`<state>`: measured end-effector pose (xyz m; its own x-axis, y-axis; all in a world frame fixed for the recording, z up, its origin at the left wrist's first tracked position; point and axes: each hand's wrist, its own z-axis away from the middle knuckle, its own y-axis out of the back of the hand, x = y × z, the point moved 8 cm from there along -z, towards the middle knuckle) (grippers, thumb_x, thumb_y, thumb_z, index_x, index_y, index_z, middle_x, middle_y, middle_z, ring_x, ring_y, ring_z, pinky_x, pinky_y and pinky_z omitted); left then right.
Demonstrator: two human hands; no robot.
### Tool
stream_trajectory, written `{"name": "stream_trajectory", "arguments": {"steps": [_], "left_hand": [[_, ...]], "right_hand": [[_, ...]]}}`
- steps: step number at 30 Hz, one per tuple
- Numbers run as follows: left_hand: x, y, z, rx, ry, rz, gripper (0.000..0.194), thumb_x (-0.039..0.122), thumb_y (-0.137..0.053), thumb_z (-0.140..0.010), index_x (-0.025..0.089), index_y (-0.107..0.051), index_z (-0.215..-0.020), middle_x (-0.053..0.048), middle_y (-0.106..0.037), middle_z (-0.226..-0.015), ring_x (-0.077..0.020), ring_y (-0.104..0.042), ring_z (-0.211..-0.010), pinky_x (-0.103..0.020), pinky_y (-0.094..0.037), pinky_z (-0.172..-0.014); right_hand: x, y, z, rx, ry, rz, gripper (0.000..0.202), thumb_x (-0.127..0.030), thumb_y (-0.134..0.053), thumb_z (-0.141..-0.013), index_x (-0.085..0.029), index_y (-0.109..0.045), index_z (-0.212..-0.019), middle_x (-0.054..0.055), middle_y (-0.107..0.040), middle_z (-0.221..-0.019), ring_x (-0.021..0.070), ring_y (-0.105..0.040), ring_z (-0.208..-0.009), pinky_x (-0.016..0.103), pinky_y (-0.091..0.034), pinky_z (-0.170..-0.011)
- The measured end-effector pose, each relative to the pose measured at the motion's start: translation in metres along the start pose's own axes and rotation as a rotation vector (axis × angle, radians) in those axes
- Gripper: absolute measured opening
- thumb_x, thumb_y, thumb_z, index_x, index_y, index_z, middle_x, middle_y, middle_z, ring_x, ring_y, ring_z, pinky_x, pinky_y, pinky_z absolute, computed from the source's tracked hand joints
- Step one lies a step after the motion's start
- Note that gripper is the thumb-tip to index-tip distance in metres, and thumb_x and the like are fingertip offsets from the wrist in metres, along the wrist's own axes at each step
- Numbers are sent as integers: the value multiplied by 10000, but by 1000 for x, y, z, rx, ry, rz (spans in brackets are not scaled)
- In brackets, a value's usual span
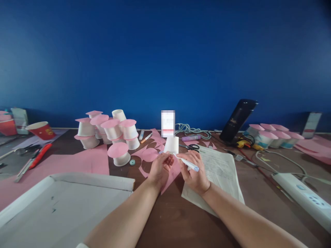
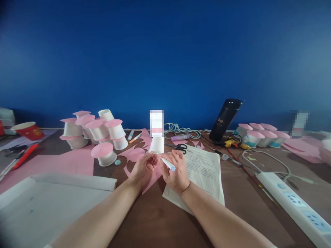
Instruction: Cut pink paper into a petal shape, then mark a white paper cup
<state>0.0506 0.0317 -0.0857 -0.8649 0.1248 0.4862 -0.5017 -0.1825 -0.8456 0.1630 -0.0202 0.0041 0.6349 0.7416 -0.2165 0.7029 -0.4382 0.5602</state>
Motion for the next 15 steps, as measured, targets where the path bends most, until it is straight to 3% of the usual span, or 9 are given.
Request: {"name": "stream_trajectory", "arguments": {"steps": [8,11,15], "left_hand": [[2,3,1,61,4,39,67,60,-663,-752,104,-621,-724,-22,-607,-681,-74,-588,-619,-181,-510,-636],[4,0,1,31,5,60,78,46,-652,-765,103,-616,-726,-25,-610,-686,-77,-598,-629,-185,-528,-641],[6,-3,0,-9,-12,121,102,23,-646,-771,109,-620,-724,-34,-646,-756,-88,-644,-729,-196,-552,-738]], "right_hand": [[9,11,1,127,-130,-65,174,-186,-481,-915,-229,-588,-1046,53,-673,-966,202,-618,-893,431,-435,-920],[33,7,6,151,-389,-251,186,-298,-477,-936,-231,-597,-1060,58,-659,-948,174,-628,-782,341,-505,-740],[61,-12,16,133,-737,-552,293,-453,-527,-898,-204,-593,-1036,26,-632,-752,133,-571,-583,253,-463,-524]]}}
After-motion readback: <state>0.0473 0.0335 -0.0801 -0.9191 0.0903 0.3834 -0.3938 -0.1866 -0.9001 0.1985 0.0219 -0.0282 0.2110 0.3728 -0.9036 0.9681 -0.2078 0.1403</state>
